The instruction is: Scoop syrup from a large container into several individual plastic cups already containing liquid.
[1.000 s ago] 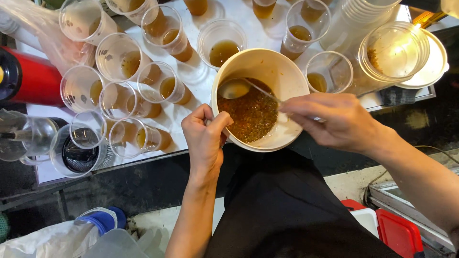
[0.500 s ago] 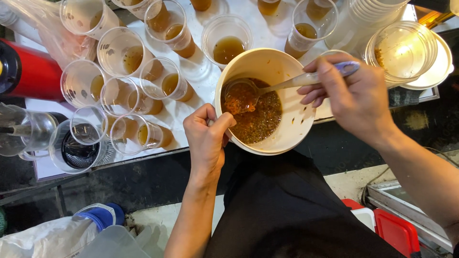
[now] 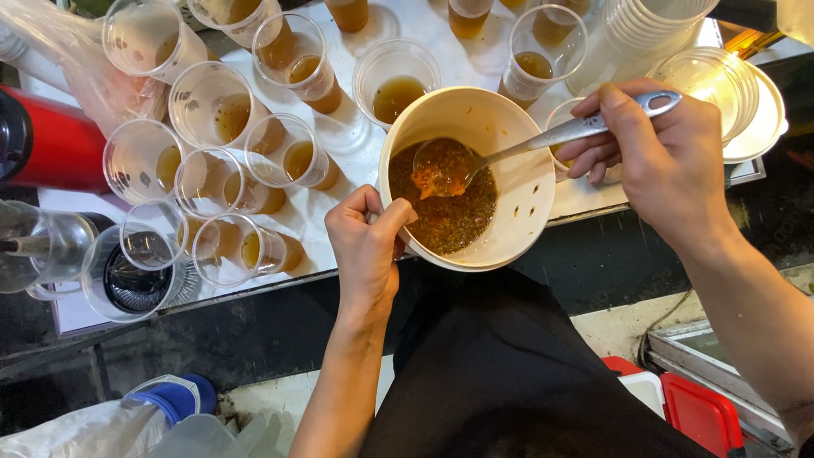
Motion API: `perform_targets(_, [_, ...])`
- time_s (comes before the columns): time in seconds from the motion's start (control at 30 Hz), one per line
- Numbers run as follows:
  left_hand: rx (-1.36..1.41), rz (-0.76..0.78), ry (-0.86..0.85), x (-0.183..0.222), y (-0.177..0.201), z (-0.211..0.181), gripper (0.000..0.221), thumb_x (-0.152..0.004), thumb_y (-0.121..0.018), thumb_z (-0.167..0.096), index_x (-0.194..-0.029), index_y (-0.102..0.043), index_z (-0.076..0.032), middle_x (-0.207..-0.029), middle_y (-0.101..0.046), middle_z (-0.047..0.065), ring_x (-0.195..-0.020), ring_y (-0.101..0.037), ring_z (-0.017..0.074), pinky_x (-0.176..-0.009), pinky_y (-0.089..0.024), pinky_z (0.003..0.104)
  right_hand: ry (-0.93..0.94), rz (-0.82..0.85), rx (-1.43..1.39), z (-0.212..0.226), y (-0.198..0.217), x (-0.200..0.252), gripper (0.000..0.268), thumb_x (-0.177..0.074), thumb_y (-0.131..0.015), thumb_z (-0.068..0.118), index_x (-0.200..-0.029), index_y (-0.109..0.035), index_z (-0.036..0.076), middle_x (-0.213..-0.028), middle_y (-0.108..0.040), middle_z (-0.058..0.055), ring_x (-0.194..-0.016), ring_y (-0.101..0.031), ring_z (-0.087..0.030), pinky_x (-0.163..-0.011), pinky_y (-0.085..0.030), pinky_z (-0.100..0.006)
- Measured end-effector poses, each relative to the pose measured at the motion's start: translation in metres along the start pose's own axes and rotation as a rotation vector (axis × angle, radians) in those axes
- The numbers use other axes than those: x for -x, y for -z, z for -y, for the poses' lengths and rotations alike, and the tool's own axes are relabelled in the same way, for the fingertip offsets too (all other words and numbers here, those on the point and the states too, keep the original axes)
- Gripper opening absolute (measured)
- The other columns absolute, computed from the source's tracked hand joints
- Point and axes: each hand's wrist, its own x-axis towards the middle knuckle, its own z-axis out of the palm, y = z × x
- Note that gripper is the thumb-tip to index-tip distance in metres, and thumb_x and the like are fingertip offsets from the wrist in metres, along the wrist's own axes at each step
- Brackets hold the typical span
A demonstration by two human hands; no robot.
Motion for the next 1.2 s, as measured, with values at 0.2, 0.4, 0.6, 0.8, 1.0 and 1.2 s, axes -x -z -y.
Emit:
perform_targets(0.2, [-0.023,-0.003,0.008,0.0,-0.001,0.0,0.034,-0.074,-0.068,0.005,-0.058,-0.042,-0.011,-0.054,-0.047,-0.003,-0.043,-0.036,0.0034,-0.039,-0.025,0.023,-0.153,0.011,-0.127,-0.009,0.004,-0.005,0.029,-0.116,-0.045,0.018,-0.114,-0.063,-0.005,-0.087,-0.072,-0.018,-0.068,-0.067,-0.014,-0.064,-0.056,-0.024])
perform_targets(0.4, [-0.021,-0.002,0.001,-0.001,-0.001,0.0,0.034,-0.074,-0.068,0.005,-0.059,-0.042,-0.011,-0.054,-0.046,-0.003,-0.043,-0.035,0.0034,-0.039,-0.025,0.023,-0.16,0.006,-0.127,-0.007,0.004,-0.003,0.03,-0.117,-0.045,0.019,-0.114,-0.063,-0.005,-0.086,-0.072,-0.018,-0.066,-0.066,-0.013,-0.063,-0.056,-0.024])
perform_targets(0.6, [-0.005,-0.001,0.003,-0.001,-0.003,-0.002,0.035,-0.073,-0.068,0.006,-0.059,-0.042,-0.011,-0.053,-0.047,-0.003,-0.042,-0.037,0.0036,-0.038,-0.025,0.023,-0.135,-0.01,-0.088,-0.005,0.005,-0.001,0.03,-0.117,-0.045,0.019,-0.114,-0.063,-0.005,-0.088,-0.073,-0.018,-0.067,-0.067,-0.013,-0.063,-0.056,-0.023])
perform_targets(0.8, [0.008,-0.011,-0.007,-0.004,0.002,0.007,0.036,-0.074,-0.068,0.007,-0.059,-0.04,-0.011,-0.054,-0.045,-0.004,-0.042,-0.034,0.003,-0.038,-0.023,0.023,0.007,0.002,-0.037,0.004,0.003,0.007,0.03,-0.119,-0.046,0.02,-0.116,-0.062,-0.006,-0.092,-0.073,-0.019,-0.071,-0.07,-0.015,-0.065,-0.057,-0.023])
perform_targets(1.0, [0.024,-0.023,-0.005,-0.004,-0.001,0.004,0.035,-0.073,-0.068,0.007,-0.06,-0.041,-0.011,-0.055,-0.046,-0.003,-0.043,-0.036,0.0033,-0.038,-0.024,0.022,0.089,-0.002,-0.032,0.009,0.012,0.011,0.031,-0.122,-0.048,0.019,-0.115,-0.061,-0.008,-0.091,-0.072,-0.019,-0.073,-0.071,-0.015,-0.065,-0.059,-0.022])
perform_targets(1.2, [0.044,-0.015,-0.008,-0.005,-0.005,0.004,0.033,-0.076,-0.067,0.006,-0.061,-0.043,-0.011,-0.057,-0.05,-0.001,-0.046,-0.042,0.005,-0.042,-0.03,0.022,0.134,-0.058,-0.003,0.025,0.023,0.014,0.03,-0.123,-0.048,0.018,-0.114,-0.061,-0.008,-0.093,-0.071,-0.018,-0.076,-0.072,-0.017,-0.065,-0.059,-0.023])
